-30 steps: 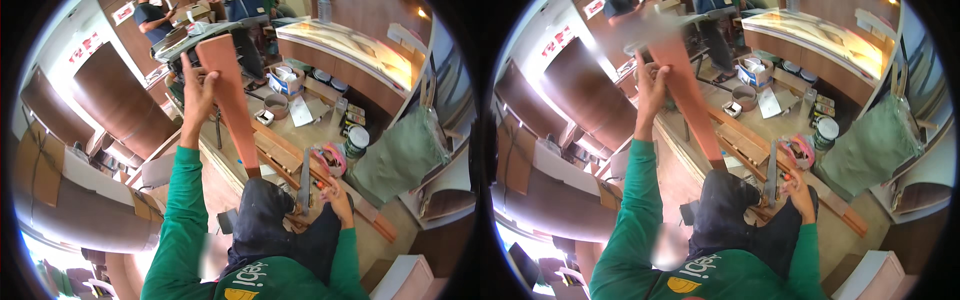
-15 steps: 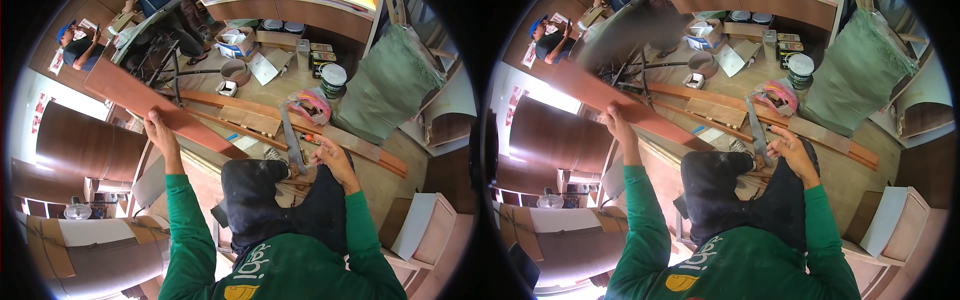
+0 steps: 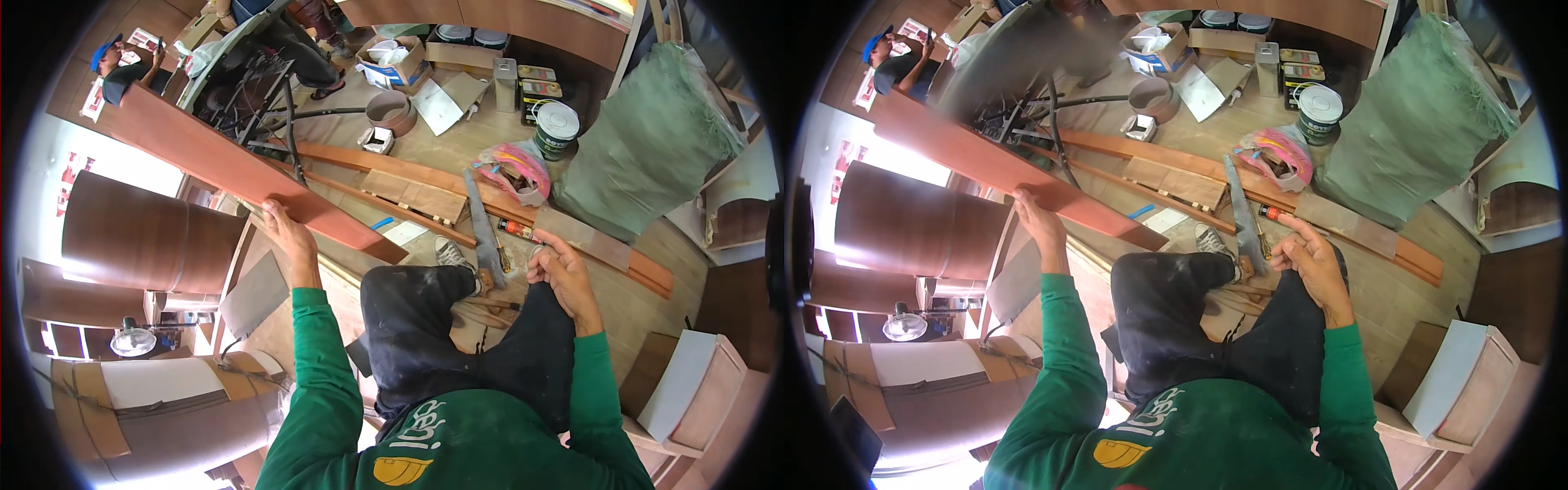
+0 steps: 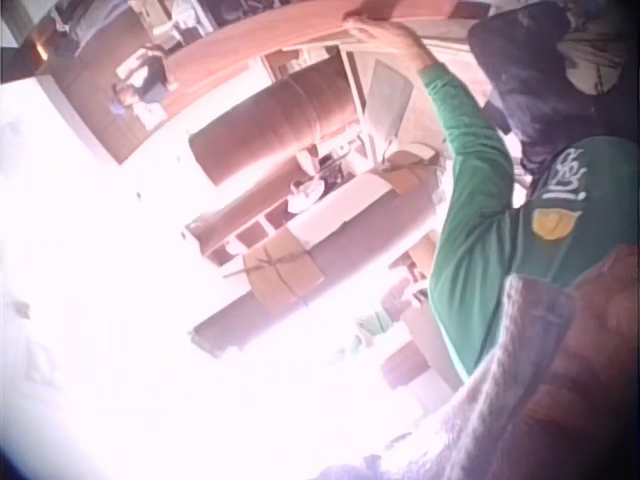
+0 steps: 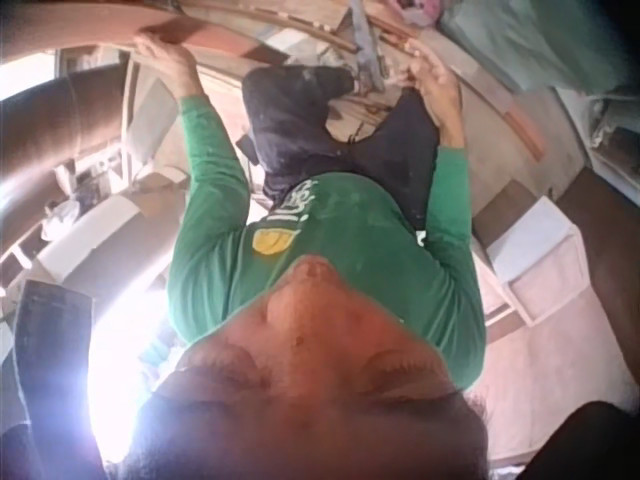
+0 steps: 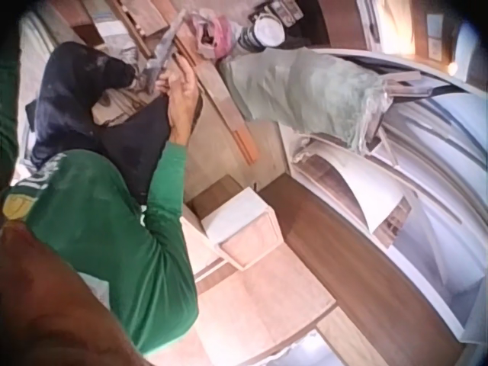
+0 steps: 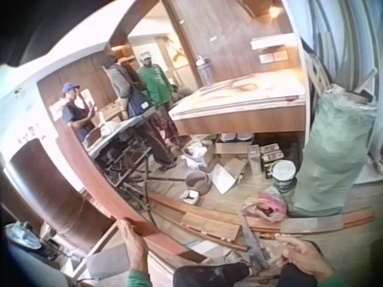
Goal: The person attaches a piece of wood molding to a larger panel by hammering a nail into the end and then uses sandpaper to smooth the edges of the wood.
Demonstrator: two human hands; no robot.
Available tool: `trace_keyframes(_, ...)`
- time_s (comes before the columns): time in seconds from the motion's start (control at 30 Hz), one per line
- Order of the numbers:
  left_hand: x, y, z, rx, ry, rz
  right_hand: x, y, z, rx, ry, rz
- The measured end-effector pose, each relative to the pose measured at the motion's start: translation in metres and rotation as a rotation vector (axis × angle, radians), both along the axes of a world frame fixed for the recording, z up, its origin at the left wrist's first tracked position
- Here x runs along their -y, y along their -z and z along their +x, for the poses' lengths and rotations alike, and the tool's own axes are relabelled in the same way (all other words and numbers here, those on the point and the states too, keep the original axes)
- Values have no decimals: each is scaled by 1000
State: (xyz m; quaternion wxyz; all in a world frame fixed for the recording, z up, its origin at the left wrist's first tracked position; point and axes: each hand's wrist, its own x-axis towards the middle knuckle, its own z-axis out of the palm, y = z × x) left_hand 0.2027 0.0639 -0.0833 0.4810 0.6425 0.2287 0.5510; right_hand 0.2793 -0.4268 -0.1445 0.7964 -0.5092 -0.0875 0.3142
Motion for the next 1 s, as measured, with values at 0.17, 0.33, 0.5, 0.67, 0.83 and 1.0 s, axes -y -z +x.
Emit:
trace_keyframes(0.17, 13, -107, -7, 30, 148, 0, -8, 1, -2, 58, 5, -22)
trace_keyframes(0.33, 14, -242, -15, 149, 181, 152, -17, 5, -4, 115, 13, -65)
trace_keyframes(0.5, 68, -396, -34, 139, 458, 403, -24, 11, -13, 214, 22, -129)
trace_keyframes(0.67, 86, -415, -26, -51, 555, 677, -13, -5, -27, 161, 107, -94)
trace_keyframes(0.83, 60, -276, -16, -628, 423, 1225, 72, -14, -35, 174, 338, -75)
trace_keyframes(1.0, 122, -159, -34, -965, 638, 526, 135, -14, -62, 102, 453, -42)
